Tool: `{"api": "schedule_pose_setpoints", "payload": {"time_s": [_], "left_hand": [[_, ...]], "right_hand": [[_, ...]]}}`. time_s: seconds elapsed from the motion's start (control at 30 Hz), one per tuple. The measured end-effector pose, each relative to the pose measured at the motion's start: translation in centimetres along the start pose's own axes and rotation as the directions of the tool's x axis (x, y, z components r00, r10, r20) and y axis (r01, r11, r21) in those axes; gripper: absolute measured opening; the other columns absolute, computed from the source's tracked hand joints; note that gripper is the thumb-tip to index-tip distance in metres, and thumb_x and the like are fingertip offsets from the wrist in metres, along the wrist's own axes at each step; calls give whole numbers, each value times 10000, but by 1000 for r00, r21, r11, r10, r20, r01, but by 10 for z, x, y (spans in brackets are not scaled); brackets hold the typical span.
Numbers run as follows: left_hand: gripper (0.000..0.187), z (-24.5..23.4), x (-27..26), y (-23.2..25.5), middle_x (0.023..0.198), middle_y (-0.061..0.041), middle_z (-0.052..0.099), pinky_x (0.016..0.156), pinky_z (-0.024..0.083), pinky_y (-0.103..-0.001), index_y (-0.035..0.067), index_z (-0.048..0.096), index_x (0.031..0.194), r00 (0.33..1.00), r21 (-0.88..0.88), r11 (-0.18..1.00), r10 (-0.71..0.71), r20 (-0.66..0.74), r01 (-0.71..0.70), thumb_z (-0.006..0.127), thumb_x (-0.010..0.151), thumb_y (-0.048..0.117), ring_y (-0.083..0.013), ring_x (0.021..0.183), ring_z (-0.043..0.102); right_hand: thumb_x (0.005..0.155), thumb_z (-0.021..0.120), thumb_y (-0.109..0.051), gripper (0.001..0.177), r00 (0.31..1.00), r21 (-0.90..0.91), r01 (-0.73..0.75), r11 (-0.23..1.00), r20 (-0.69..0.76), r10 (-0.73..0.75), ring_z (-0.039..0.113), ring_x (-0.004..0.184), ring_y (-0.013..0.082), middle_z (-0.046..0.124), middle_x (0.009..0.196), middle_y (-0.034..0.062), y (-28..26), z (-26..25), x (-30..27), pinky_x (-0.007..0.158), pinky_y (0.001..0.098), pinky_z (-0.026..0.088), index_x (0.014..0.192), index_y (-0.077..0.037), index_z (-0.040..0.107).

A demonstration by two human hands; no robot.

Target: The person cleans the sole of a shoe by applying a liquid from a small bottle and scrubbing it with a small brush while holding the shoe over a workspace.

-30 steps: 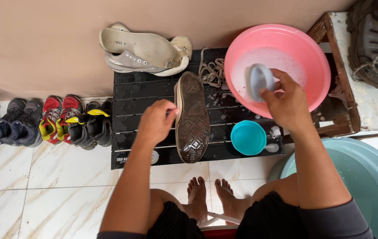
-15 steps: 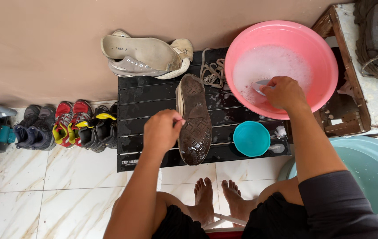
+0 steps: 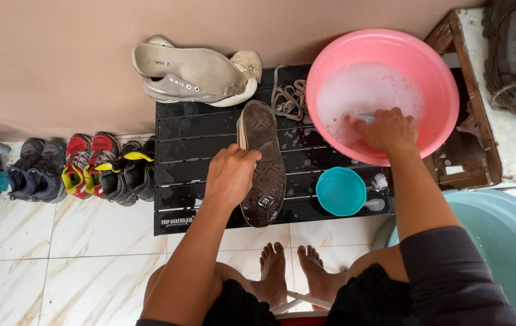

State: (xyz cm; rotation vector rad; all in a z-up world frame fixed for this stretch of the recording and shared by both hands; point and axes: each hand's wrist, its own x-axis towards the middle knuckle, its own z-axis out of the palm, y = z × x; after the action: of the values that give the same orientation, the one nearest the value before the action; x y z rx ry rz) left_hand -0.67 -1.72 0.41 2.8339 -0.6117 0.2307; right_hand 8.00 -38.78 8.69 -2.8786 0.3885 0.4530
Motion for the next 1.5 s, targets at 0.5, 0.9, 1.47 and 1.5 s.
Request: {"api": "schedule_pose_setpoints", "payload": {"time_s": [0.5,0.9,1.47,1.5], "left_hand": [[519,-97,-62,-27,1115,-79,856,913,620,-515,286,801,1174,550,76,844,-411,727,530,1000,703,381,-380,1101,818],[701,-120,-47,-2,1311,-248,806,1020,598,-613,95,714,1421,524,45,773,-471,709,633,895,836,436,-497,1264,762],[596,-45,14,59,1254,-101,602,989,552,-447,137,703,1364,936,-7,959,-277,218,285,839,952,545,-313,1255,593],[572,-53,17,57,1234,-117,629,978,557,-421,134,711,1342,905,-59,931,-334,263,361,826,967,551,-304,1245,615]], "right_hand": [[930,932,-447,510,917,452,348,821,-348,-196,684,1227,542,626,1302,247,8,2,-24,1014,583,577,1099,14,792],[945,919,-272,449,876,441,466,767,-347,-333,698,1181,605,592,1244,314,-23,-9,-70,936,648,621,1072,130,767],[906,963,-356,517,798,500,599,625,-309,-518,702,1087,602,563,1202,288,-56,17,-87,818,573,637,1029,87,727],[908,964,-364,514,793,517,603,608,-304,-528,711,1082,581,566,1190,282,-57,19,-87,810,549,650,1024,79,729]]}}
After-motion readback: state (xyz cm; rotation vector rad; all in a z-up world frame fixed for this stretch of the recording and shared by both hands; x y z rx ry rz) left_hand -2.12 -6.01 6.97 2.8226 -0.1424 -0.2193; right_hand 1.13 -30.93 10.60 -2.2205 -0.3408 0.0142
